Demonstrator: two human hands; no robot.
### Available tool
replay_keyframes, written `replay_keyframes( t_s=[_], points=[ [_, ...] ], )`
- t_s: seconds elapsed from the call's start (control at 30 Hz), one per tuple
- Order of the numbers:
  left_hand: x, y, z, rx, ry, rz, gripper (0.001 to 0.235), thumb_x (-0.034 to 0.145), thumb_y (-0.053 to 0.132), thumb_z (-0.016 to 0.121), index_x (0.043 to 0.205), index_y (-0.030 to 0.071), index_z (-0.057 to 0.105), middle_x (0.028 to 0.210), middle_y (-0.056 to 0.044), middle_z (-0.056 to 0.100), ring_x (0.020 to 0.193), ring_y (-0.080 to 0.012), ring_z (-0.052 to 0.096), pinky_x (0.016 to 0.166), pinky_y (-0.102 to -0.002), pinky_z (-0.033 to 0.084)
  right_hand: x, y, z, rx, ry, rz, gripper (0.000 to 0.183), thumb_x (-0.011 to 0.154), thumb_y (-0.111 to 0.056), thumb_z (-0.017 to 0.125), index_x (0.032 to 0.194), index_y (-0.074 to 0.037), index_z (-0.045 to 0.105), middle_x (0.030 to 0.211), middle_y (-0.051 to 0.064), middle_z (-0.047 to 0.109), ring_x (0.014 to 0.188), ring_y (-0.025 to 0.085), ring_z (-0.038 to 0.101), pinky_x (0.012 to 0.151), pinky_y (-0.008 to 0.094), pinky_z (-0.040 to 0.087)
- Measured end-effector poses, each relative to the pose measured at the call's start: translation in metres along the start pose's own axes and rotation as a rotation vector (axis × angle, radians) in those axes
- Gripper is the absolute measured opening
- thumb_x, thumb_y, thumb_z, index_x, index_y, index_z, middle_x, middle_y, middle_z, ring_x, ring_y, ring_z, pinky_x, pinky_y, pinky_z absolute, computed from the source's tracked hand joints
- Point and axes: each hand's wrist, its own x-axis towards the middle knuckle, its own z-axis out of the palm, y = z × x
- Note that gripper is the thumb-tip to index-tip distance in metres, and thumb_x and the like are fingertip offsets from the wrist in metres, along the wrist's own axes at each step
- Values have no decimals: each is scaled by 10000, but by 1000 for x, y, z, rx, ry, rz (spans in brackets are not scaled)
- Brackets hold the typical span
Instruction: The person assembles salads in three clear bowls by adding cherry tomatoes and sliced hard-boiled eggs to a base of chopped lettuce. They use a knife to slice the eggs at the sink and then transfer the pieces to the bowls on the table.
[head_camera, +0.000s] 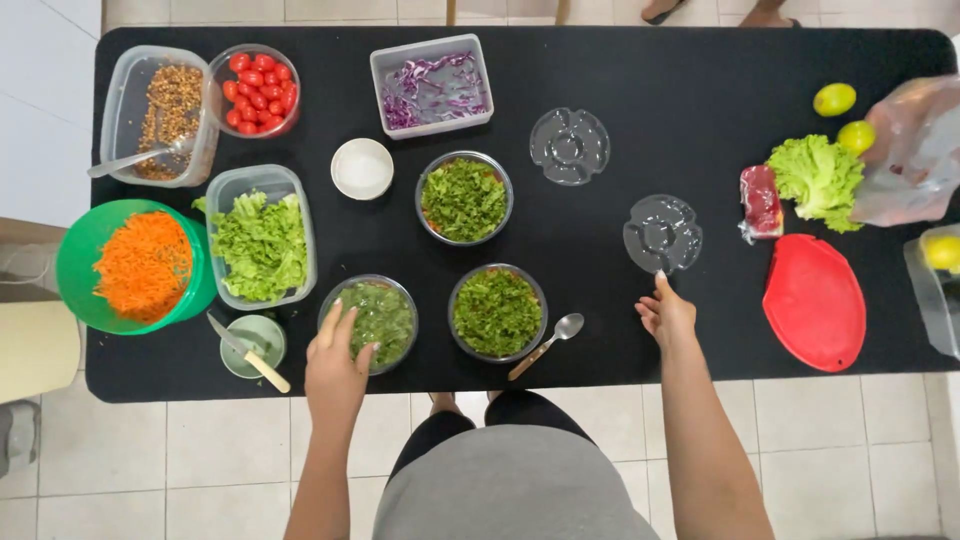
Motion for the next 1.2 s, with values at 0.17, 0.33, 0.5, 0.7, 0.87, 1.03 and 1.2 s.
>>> replay_keyframes(
  t_s=[0.17, 0.33, 0.5, 0.7, 0.87, 1.03, 1.2],
  points=[
    [-7, 28, -19, 15, 7, -74, 418, 817, 225, 681, 1222, 185, 587, 1325, 50, 522, 1091, -253, 577, 898, -395, 491, 91, 1, 4, 83, -116, 75, 382, 854, -417, 642, 974, -59, 584, 831, 116, 663, 615, 147, 686, 462, 242, 541],
    [-18, 39, -32, 6, 17, -146, 359, 829, 229, 666, 1180, 181, 604, 1297, 44, 544, 1096, -244, 579, 915, -410, 480, 87, -57, -13, 552, -551, -94, 165, 852, -225, 688, 990, -143, 653, 860, -21, 696, 712, 71, 689, 642, 181, 547],
    [-19, 41, -40, -51, -35, -143, 307, 818, 191, 681, 1121, 157, 638, 1196, 4, 605, 1109, -227, 582, 932, -377, 463, 39, -91, -23, -505, -165, -681, 114, 870, -103, 659, 981, -102, 686, 694, 84, 655, 583, 137, 648, 526, 216, 510],
    [22, 38, -9, -160, -114, -118, 287, 828, 297, 666, 1112, 287, 629, 1163, 107, 600, 1081, -152, 589, 903, -346, 473, -98, -122, 93, -265, -432, -781, 292, 825, -12, 643, 1106, -49, 575, 725, 145, 637, 593, 199, 639, 574, 305, 557],
    [87, 72, -8, -231, -164, -40, 274, 842, 269, 644, 1115, 256, 626, 1135, 72, 605, 1065, -198, 597, 865, -350, 503, -134, -114, 189, -678, -395, -834, 240, 808, -166, 622, 1014, -169, 499, 630, 2, 657, 628, 191, 656, 672, 340, 513],
    [128, 82, 9, -262, -221, 51, 301, 841, 203, 632, 1141, 192, 615, 1114, -6, 608, 1042, -279, 602, 829, -393, 528, -163, -128, 198, -1105, -274, -794, 351, 852, -348, 615, 1079, -180, 407, 841, 77, 689, 876, 351, 665, 776, 488, 524],
    [165, 101, 44, -280, -203, 247, 482, 785, 116, 690, 1240, 107, 531, 1170, -104, 559, 1102, -317, 558, 907, -406, 490, -148, -139, 209, -1170, -360, -1612, 508, 707, -101, 747, 1163, -172, 534, 1015, 43, 591, 1003, 261, 589, 797, 360, 537]
  ],
)
